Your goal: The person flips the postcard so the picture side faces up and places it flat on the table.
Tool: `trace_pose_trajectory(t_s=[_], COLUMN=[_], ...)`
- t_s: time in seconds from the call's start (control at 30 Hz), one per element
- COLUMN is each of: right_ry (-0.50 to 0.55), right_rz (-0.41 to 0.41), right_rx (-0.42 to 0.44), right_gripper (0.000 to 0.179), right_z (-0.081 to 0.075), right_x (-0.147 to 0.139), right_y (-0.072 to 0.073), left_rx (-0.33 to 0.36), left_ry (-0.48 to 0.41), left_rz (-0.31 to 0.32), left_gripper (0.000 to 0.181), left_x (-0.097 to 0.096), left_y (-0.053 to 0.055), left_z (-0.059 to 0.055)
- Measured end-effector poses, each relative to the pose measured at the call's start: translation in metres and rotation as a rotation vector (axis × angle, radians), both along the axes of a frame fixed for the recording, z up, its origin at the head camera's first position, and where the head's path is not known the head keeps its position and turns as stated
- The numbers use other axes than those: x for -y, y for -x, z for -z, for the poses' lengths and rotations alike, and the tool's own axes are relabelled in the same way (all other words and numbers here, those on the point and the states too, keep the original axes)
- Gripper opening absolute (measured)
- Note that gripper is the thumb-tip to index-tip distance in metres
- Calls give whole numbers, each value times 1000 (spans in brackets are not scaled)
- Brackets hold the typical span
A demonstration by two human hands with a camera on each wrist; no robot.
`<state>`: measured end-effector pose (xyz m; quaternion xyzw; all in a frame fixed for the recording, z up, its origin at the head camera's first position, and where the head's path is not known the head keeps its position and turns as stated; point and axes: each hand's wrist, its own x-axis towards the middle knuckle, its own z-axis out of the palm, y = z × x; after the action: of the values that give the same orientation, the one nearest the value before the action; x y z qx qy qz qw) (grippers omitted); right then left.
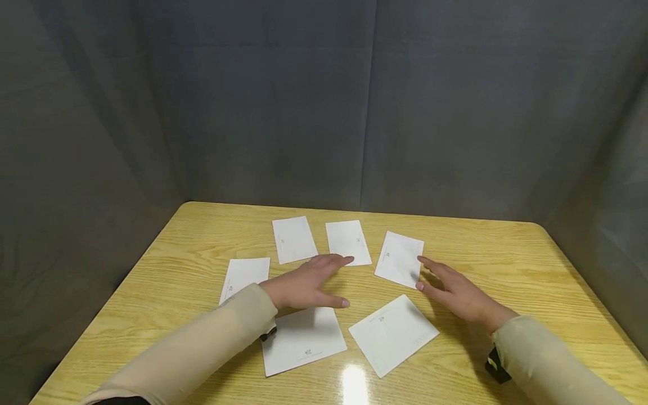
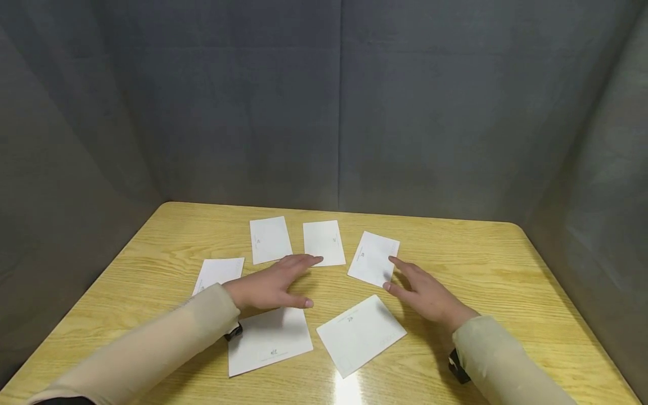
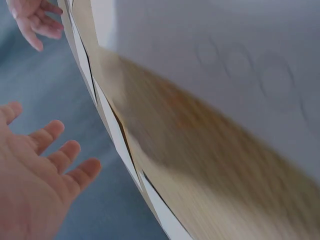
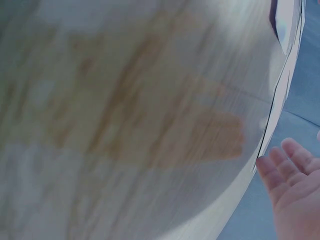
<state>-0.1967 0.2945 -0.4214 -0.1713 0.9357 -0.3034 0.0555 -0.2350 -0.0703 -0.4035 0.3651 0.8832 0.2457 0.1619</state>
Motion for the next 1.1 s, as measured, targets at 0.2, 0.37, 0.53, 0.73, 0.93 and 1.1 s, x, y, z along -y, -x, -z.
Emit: trace_pose_trajectory(t_s=[0.2, 0.37, 0.53, 0.73, 0.93, 1.1], right_ry=[-3, 24, 43, 63, 46, 111], right_rz=[-18, -29, -21, -29, 11, 59], right_rx=[-12, 5, 36, 60, 113, 251], right_gripper=[71, 70, 67, 61, 48, 41], right_z=[0, -1, -1, -2, -6, -8], right_x=[3, 4, 4, 1, -3, -5], right_y=[-2, -4, -6, -13, -24, -32], left_rx=[22, 35, 44, 105, 155, 200], left_ry=[-9, -14, -22, -36, -27, -37], left_rz=[20, 42, 57, 61, 54, 56], left_gripper=[95, 95, 93, 90, 91, 90], left_x=[-12, -16, -22, -29, -35, -39], left_y=[-7, -13, -17, -23, -27, -28], left_z=[4, 7, 11, 11, 12, 13])
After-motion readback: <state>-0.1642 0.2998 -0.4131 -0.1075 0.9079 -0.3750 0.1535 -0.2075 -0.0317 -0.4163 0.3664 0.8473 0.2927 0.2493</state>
